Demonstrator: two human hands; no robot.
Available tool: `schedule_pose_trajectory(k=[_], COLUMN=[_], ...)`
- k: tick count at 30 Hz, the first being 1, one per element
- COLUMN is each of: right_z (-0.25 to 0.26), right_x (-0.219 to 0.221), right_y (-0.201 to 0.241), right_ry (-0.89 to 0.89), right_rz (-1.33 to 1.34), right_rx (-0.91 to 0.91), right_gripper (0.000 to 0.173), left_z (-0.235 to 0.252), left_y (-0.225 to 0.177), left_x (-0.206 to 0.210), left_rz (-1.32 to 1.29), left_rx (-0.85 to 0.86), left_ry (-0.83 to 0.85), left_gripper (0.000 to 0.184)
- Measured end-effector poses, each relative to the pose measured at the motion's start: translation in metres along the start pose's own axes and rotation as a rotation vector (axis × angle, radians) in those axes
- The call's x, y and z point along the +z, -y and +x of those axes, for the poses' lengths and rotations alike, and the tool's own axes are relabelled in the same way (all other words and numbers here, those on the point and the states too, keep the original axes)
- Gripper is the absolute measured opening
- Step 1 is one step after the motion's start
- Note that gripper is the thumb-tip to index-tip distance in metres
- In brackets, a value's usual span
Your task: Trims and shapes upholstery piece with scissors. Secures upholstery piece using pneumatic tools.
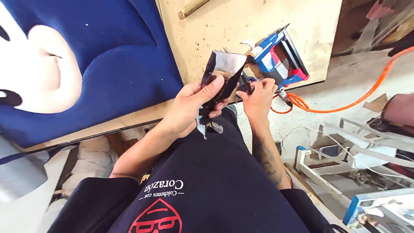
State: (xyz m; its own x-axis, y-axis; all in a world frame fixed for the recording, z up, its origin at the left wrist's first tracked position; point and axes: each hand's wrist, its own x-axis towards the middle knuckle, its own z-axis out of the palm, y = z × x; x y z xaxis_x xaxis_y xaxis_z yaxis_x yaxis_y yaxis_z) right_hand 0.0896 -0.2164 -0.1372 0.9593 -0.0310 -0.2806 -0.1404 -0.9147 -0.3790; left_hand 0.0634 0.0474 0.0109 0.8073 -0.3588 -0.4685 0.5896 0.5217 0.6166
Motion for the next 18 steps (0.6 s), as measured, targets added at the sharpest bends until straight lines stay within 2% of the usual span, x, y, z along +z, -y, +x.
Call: schedule_pose_trajectory(k=[2, 4, 7, 9, 10, 12, 13, 16, 18], right_z=[0.0, 0.002, 0.001, -0.011, -0.016, -0.028, -0.034, -0.053, -0.059], right_x=[-0.003, -0.006, -0.025, -0.041, -0.049, -0.062, -0.068, -0.085, -0.101], right_y=[-0.004, -0.009, -0.014, -0.025, -0.032, -0.045, -0.049, -0.05, -0.04], right_ry=[0.025, 0.064, 0.2, 0.367, 0.519, 0.798, 0.853, 0.79, 0.769], right_rz=[-0.004, -0.004, 0.042, 0.299, 0.533, 0.964, 1.067, 1.094, 1.036], right_rx=[0.001, 0.001, 0.028, 0.082, 0.125, 0.138, 0.095, -0.1, -0.18], right_gripper=[0.05, 0.04, 0.033, 0.025, 0.023, 0.037, 0.042, 0.029, 0.029], left_z=[0.005, 0.016, 0.027, 0.025, 0.025, 0.026, 0.027, 0.028, 0.028], left_y=[0.003, 0.005, 0.004, 0.001, -0.001, -0.001, -0.001, -0.001, -0.003], left_x=[-0.006, -0.014, -0.027, -0.033, -0.036, -0.042, -0.045, -0.044, -0.04], left_rz=[0.04, 0.101, 0.141, 0.099, 0.077, 0.037, 0.026, 0.075, 0.172], left_rx=[0.0, -0.003, -0.016, -0.032, -0.033, -0.001, 0.019, 0.092, 0.127], left_ry=[0.028, 0.037, 0.026, 0.015, 0.012, -0.001, -0.019, -0.106, -0.129], left_gripper=[0.033, 0.027, 0.026, 0.025, 0.025, 0.022, 0.02, 0.02, 0.033])
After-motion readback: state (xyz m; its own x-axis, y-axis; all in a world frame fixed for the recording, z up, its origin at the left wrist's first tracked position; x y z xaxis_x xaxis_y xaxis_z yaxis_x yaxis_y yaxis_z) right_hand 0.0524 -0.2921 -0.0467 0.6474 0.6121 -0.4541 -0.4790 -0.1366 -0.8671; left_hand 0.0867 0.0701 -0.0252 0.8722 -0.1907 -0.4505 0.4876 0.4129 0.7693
